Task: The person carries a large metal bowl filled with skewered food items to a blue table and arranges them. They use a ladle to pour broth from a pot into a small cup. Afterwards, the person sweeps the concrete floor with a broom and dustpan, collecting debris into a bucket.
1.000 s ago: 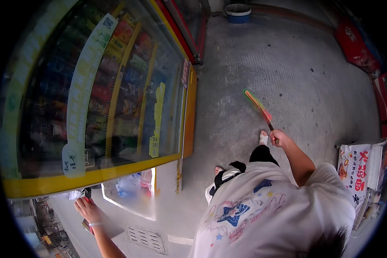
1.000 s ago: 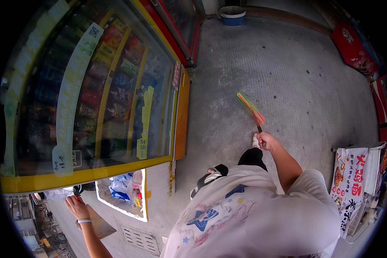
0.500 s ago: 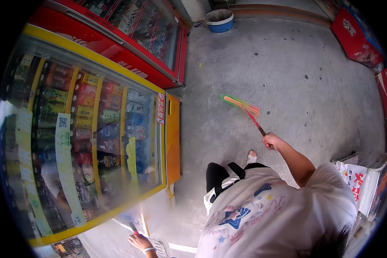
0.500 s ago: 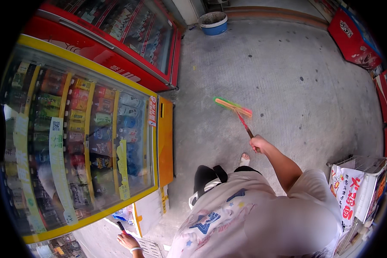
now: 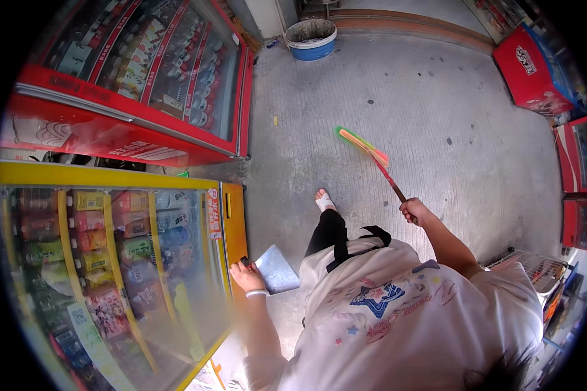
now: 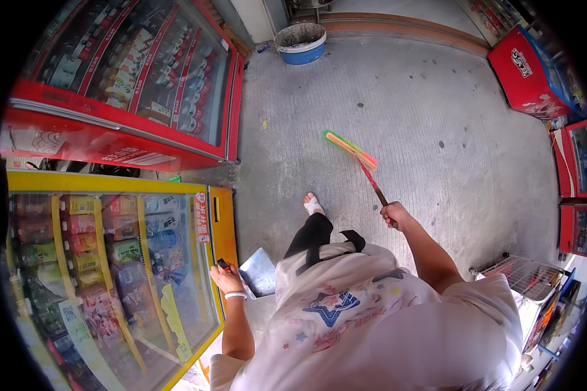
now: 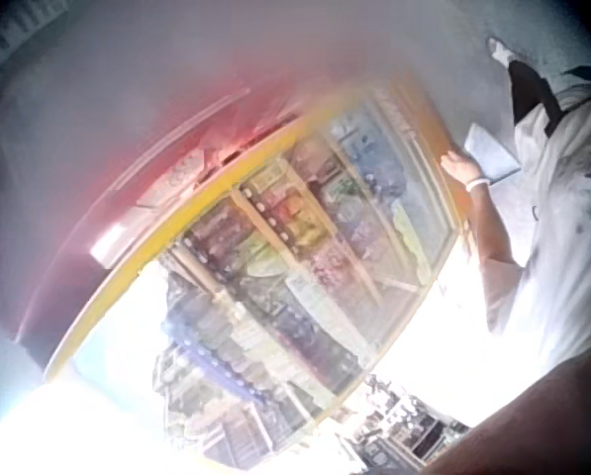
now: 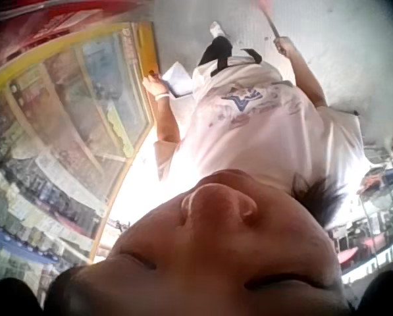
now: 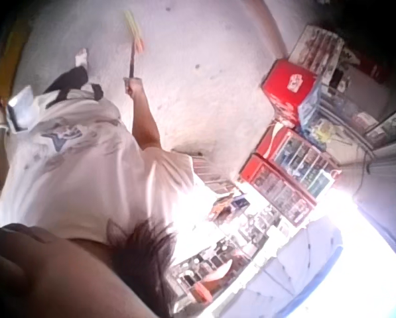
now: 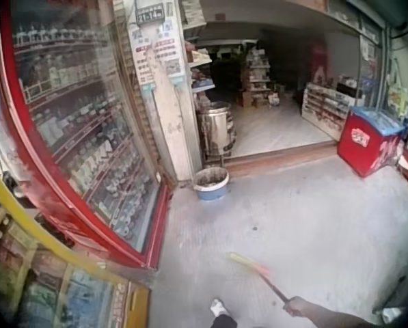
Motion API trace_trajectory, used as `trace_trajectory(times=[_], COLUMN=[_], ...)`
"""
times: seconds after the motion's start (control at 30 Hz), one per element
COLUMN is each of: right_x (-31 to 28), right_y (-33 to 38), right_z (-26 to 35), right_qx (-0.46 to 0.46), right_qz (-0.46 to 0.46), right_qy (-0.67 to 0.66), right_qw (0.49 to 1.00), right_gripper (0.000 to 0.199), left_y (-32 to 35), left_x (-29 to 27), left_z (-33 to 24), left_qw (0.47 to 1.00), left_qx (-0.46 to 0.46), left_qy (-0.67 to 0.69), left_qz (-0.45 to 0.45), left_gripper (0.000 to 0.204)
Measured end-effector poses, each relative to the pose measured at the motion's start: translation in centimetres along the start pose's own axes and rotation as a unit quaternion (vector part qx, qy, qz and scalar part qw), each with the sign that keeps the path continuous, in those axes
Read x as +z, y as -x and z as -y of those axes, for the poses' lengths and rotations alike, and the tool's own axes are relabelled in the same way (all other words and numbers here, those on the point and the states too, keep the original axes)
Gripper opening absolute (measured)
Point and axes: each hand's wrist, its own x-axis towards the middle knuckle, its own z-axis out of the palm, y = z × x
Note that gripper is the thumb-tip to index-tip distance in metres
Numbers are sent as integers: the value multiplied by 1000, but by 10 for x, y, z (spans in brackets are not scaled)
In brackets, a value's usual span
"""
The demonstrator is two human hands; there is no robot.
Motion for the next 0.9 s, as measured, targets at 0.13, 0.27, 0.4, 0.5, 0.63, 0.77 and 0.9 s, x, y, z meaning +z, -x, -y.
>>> trace_trajectory(times=[0.13,0.27,0.4,0.5,0.63,0.77,0.9], right_x=[-33,-68,-111,-142,-230,-262,-326], right_y=[-34,-83,-150,-228,-360,-486,-601], right_z=[86,159,230,296,395,548,670], right_qx=[-2,-14,-41,-11,42,26,38], right_qz=[-66,-130,-182,-223,-295,-289,-270], right_qy=[-19,-101,-210,-224,-128,-129,-225], right_qw=[998,986,960,949,946,948,936], right_gripper=[18,17,14,15,16,18,10], left_y=[-163,-312,-429,-500,-570,-616,-659], left_x=[45,94,154,217,270,321,388], left_z=[-88,-180,-263,-293,-392,-446,-524], left_qw=[995,987,979,975,930,898,883], left_qx=[60,68,37,-112,-367,-439,-455], left_qy=[53,90,130,127,28,38,97], left_qz=[-55,-112,-149,-145,2,8,62], left_gripper=[16,25,47,58,62,61,51])
